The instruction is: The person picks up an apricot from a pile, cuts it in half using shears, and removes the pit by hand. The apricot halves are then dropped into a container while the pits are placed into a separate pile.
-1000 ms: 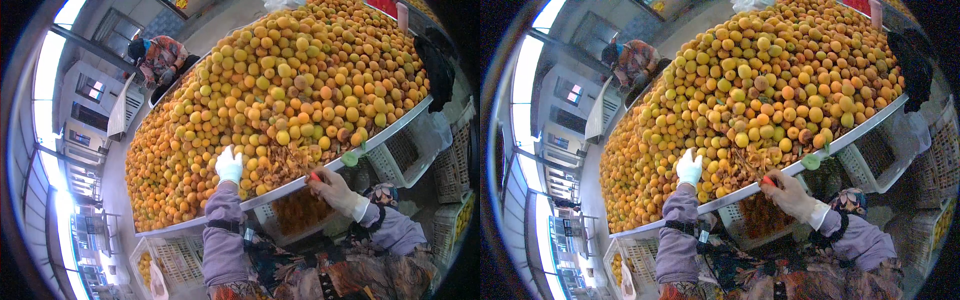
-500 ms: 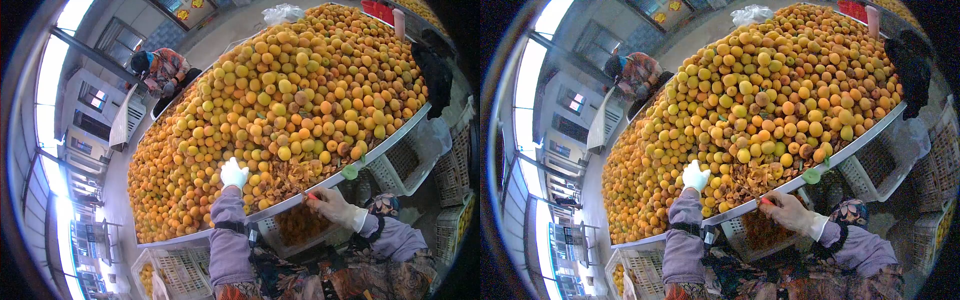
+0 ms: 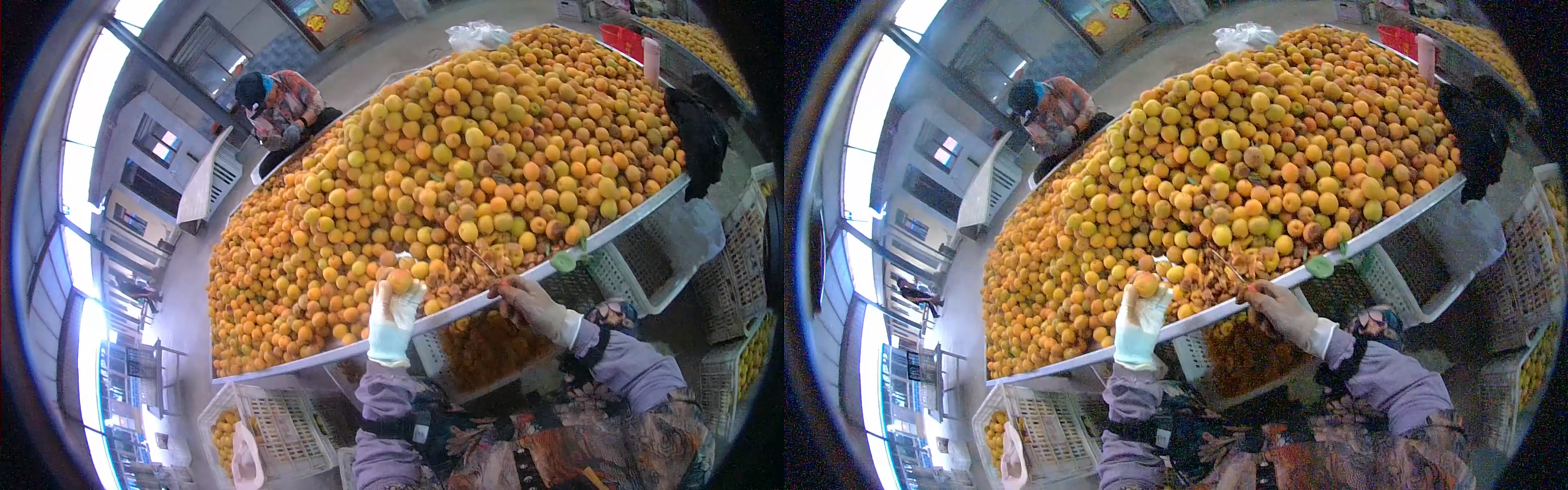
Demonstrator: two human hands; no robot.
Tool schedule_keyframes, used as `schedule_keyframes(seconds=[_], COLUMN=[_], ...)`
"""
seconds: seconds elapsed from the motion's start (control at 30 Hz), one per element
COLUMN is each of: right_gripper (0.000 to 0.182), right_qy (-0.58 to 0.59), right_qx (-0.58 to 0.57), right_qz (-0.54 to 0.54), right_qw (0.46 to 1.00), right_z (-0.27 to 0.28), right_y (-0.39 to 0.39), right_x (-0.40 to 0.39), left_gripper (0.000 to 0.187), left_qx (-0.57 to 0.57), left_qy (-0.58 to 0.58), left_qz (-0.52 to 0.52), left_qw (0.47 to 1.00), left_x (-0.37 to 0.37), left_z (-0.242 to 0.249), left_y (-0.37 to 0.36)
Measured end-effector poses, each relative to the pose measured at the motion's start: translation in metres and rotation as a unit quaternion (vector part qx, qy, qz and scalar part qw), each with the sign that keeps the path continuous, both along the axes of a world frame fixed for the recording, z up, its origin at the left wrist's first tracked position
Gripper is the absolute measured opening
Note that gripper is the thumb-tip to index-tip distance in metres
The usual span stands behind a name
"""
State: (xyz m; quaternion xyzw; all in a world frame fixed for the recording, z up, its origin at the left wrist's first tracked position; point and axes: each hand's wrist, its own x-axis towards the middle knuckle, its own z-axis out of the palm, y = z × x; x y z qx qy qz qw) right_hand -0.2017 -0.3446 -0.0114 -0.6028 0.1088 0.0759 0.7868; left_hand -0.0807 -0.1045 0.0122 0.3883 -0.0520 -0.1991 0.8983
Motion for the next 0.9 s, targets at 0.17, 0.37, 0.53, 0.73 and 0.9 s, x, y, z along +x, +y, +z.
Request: schedule_keyframes(seconds=[0.17, 0.37, 0.53, 0.73, 0.9], right_gripper=[0.022, 0.022, 0.024, 0.026, 0.026], right_qy=[0.024, 0.021, 0.007, 0.011, 0.013], right_qx=[0.026, 0.049, -0.004, -0.03, -0.028], right_qz=[0.065, 0.126, 0.129, 0.131, 0.149], right_qw=[0.997, 0.991, 0.992, 0.991, 0.988], right_z=[0.033, 0.046, 0.052, 0.049, 0.046], right_y=[0.031, 0.045, 0.05, 0.054, 0.056], right_x=[-0.028, -0.056, -0.073, -0.079, -0.081], left_gripper=[0.045, 0.049, 0.049, 0.055, 0.049], left_qx=[-0.101, -0.098, -0.096, 0.073, 0.094], left_qy=[0.036, 0.038, 0.022, -0.081, -0.065], left_qz=[-0.052, -0.054, -0.067, -0.028, -0.041], left_qw=[0.993, 0.993, 0.993, 0.994, 0.993], left_x=[-0.062, -0.105, -0.121, -0.132, -0.136], left_z=[-0.01, -0.012, -0.015, 0.0, -0.002], left_y=[-0.006, -0.012, -0.01, -0.01, -0.002])
